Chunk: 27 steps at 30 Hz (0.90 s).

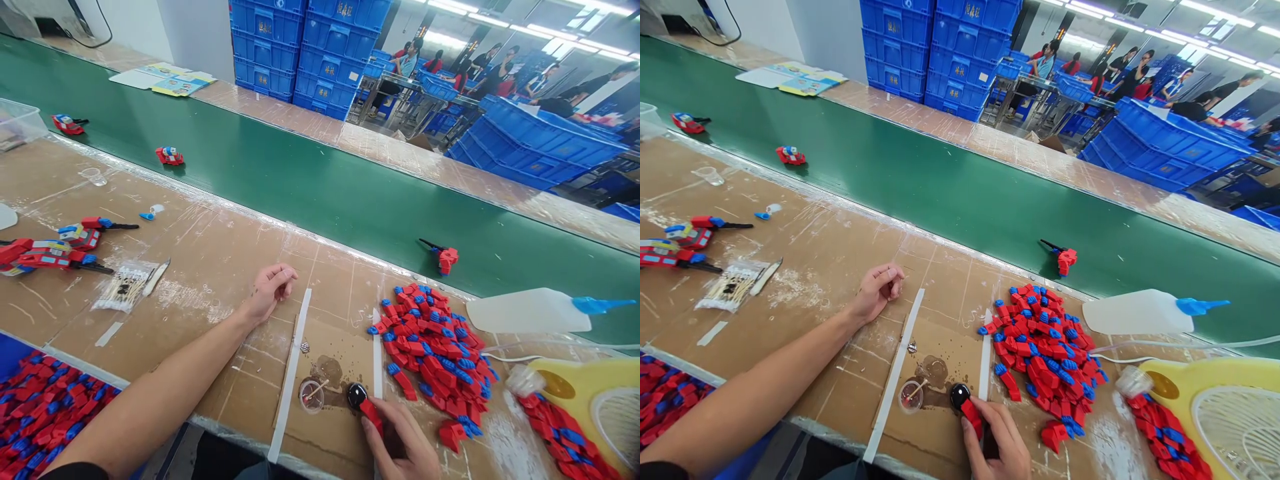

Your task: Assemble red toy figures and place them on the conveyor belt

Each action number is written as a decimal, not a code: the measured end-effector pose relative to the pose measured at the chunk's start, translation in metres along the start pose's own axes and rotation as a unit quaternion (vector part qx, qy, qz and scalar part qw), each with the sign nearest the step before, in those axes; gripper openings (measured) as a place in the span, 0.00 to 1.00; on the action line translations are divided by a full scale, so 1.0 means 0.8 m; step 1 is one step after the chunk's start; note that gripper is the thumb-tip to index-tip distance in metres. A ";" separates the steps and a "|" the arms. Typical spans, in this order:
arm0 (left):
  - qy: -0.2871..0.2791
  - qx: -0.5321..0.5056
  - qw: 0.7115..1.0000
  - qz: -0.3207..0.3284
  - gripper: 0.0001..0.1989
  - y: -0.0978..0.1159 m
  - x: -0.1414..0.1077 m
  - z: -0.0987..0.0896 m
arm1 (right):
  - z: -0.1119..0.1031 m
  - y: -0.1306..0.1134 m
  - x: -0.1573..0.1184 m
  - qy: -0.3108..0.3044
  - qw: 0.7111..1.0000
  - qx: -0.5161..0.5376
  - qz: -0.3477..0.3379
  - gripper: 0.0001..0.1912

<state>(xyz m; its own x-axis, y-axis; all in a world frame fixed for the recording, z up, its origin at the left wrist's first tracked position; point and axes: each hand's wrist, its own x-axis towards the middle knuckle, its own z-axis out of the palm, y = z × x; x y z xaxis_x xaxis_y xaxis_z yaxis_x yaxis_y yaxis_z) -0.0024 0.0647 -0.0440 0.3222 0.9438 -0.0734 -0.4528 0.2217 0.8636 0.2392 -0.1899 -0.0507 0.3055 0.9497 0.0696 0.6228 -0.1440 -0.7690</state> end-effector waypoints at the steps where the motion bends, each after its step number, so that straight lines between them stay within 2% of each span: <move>1: 0.000 0.000 1.000 0.000 0.19 0.000 0.000 0.000 | 0.001 -0.001 0.000 -0.002 1.000 -0.001 0.002 0.14; 7: 0.001 -0.001 1.000 0.002 0.20 0.002 0.000 0.002 | -0.001 0.001 0.000 0.003 1.000 -0.009 -0.020 0.14; 12: -0.004 -0.002 1.000 0.004 0.19 0.000 0.000 0.001 | -0.010 0.019 0.000 -0.006 0.997 -0.014 -0.079 0.12; 18: -0.003 -0.005 1.000 0.008 0.19 -0.002 0.000 0.000 | -0.010 0.036 -0.006 -0.005 0.996 0.016 -0.092 0.11; 27: 0.002 -0.022 1.000 -0.001 0.19 -0.004 0.001 -0.002 | -0.010 0.034 -0.004 0.009 0.992 0.007 -0.125 0.11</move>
<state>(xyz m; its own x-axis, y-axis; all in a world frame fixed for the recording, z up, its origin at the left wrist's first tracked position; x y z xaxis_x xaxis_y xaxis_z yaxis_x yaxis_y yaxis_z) -0.0024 0.0649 -0.0479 0.3191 0.9446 -0.0773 -0.4889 0.2339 0.8404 0.2609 -0.1988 -0.0667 0.1551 0.9500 0.2711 0.6706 0.1003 -0.7350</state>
